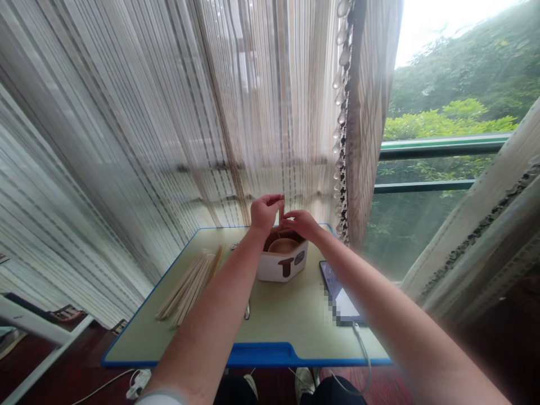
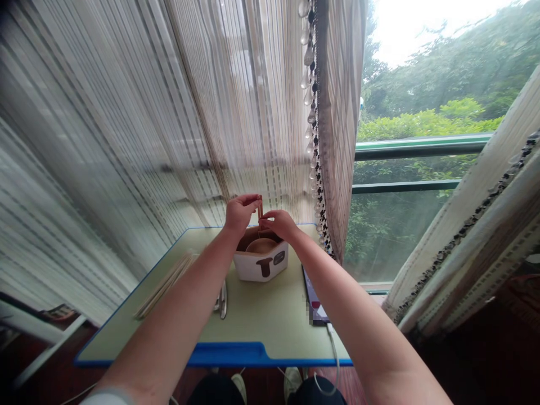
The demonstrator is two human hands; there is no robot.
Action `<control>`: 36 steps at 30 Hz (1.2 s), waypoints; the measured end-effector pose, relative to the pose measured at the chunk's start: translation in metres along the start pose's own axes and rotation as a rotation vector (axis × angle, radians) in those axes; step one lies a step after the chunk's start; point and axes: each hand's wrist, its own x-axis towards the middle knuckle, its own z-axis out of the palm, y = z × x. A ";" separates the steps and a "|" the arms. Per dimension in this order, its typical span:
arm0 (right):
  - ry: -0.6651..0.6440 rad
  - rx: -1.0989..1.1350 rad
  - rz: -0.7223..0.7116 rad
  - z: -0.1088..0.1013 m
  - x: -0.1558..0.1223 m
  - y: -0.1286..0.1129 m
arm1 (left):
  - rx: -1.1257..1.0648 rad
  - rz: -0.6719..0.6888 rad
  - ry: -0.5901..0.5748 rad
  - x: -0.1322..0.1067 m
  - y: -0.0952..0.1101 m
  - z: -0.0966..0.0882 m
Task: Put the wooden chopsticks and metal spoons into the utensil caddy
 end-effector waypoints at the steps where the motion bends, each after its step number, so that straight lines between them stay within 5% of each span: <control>1: 0.006 -0.016 -0.006 0.001 0.000 0.001 | 0.000 -0.002 -0.003 -0.001 -0.001 -0.001; 14: -0.156 -0.129 0.008 0.000 0.004 -0.020 | 0.097 -0.018 -0.039 -0.009 -0.011 -0.023; 24: -0.157 -0.106 -0.005 0.004 0.002 -0.013 | 0.770 -0.009 0.059 -0.041 -0.019 -0.056; 36: -0.106 -0.194 -0.039 -0.004 -0.002 -0.020 | 0.721 -0.077 0.123 -0.050 -0.022 -0.074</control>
